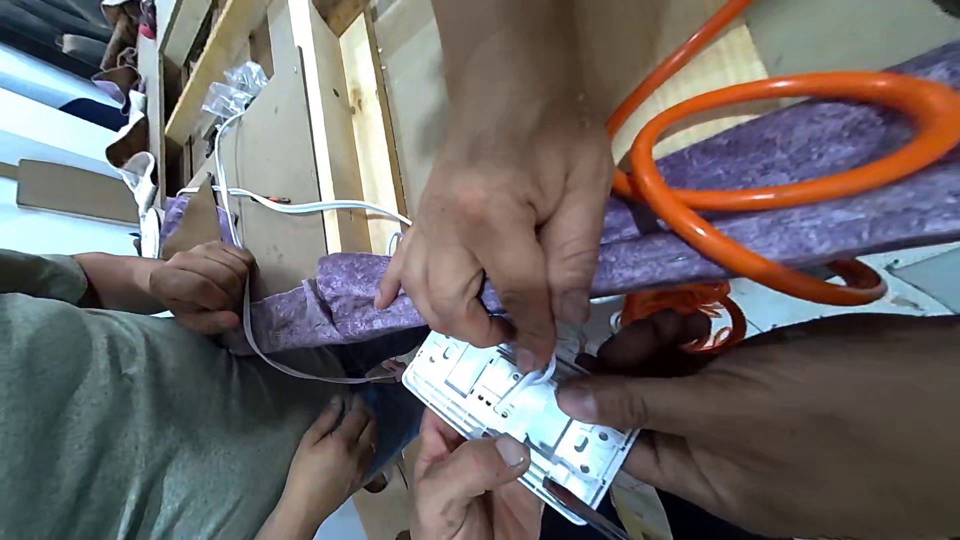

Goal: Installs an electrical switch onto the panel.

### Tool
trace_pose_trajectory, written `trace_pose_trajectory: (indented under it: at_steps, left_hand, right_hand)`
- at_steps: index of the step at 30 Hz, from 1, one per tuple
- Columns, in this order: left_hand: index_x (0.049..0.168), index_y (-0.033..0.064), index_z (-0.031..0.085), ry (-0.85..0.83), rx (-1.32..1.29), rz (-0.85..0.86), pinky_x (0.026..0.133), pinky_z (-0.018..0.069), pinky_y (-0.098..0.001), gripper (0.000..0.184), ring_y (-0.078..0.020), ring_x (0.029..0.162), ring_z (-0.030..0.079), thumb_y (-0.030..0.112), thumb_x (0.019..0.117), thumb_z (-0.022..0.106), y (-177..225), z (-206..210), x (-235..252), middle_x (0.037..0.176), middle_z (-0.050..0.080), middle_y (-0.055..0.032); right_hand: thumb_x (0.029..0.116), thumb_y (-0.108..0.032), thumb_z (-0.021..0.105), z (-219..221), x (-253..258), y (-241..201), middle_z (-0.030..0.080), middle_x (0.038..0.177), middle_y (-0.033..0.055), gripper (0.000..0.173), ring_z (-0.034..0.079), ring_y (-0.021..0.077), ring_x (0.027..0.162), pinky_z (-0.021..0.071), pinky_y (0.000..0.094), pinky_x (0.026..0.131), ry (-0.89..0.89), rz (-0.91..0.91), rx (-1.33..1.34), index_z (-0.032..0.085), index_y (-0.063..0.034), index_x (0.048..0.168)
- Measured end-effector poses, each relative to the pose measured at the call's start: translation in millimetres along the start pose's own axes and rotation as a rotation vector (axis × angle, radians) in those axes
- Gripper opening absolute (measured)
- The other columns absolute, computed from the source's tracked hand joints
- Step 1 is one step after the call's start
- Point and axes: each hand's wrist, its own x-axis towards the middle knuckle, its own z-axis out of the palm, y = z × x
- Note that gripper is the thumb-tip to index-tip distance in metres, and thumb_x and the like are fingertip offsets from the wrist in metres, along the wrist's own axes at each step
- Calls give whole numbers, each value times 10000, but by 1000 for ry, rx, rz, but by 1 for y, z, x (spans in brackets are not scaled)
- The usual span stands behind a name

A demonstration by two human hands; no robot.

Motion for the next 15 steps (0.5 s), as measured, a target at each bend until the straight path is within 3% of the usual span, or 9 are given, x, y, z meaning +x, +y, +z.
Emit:
trace_pose_trajectory:
  at_steps: [9,15]
  left_hand:
    - [1180,-34,631,-44,30,6,949,577,-469,317,-269,1028,729,-54,864,632,1,-1,-3,1070,727,-196]
    - [1217,5,641,-118,-111,-92,1004,537,-491,357,-303,1130,687,98,873,657,-1,-9,0,1166,699,-202]
  right_hand:
    - [928,-145,689,6,-5,-1,702,1115,284,345,701,386,1031,549,441,868,24,5,-1,687,68,1199]
    - [910,-137,693,1,5,-22,697,1117,289,364,695,397,1029,553,455,855,39,-34,-25,684,73,1207]
